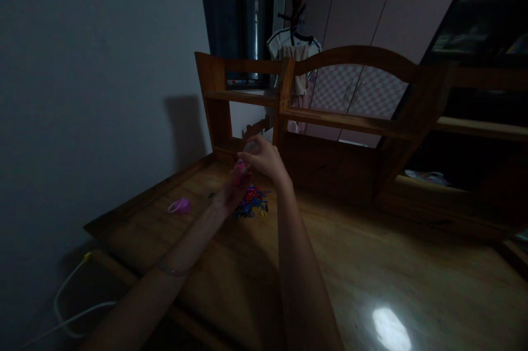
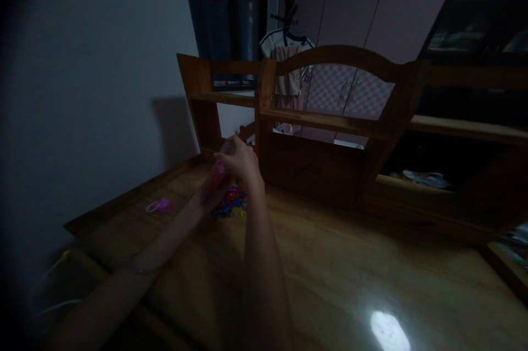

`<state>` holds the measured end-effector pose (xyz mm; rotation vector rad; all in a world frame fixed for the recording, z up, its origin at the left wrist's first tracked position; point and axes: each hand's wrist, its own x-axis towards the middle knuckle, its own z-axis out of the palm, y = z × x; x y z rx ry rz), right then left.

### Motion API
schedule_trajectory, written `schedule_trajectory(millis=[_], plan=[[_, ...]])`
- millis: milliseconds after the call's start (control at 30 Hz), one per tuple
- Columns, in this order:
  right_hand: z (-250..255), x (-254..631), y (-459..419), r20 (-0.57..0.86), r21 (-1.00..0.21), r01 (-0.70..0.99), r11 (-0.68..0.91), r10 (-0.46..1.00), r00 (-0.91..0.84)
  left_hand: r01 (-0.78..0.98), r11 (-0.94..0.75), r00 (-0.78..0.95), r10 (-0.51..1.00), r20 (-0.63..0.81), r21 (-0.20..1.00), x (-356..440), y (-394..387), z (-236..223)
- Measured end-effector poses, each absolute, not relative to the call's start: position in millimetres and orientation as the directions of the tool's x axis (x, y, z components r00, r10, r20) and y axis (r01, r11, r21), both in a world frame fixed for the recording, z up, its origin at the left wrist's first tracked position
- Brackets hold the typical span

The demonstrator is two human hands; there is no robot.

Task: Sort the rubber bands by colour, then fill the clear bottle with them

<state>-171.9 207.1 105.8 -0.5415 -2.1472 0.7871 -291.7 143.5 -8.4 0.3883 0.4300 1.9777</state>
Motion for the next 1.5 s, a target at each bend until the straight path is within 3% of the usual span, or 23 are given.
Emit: schedule_trajectory(millis=[300, 467, 833, 1000, 1167, 1500], plan=[[106.9, -166.6, 208.3, 0.510, -0.720, 0.099, 0.687, 0.620, -0.596, -0.814, -0.402, -0.422, 0.905, 0.048, 0.419, -294.7, 137.8, -6.8], [104.6, -167.5, 211.0, 0.524, -0.700, 0.091, 0.708, 0.596, -0.608, -0.832, -0.375, -0.432, 0.900, -0.053, 0.408, -290.5, 133.5, 0.8], [106.0, -166.2, 212.2, 0.534, -0.694, 0.041, 0.719, 0.553, -0.640, -0.836, -0.395, -0.412, 0.910, 0.040, 0.381, -290.0, 131.4, 1.1], [106.8, -167.2, 211.7, 0.535, -0.705, -0.039, 0.708, 0.495, -0.685, -0.841, -0.372, -0.424, 0.904, -0.052, 0.393, -291.5, 134.6, -1.8], [106.0, -168.7, 210.9, 0.539, -0.717, -0.092, 0.691, 0.466, -0.701, -0.854, -0.366, -0.381, 0.924, 0.035, 0.369, -291.1, 130.4, -0.5], [111.2, -164.6, 208.1, 0.555, -0.700, -0.024, 0.714, 0.522, -0.648, -0.891, -0.336, -0.363, 0.931, -0.034, 0.304, -296.1, 134.2, -6.8]])
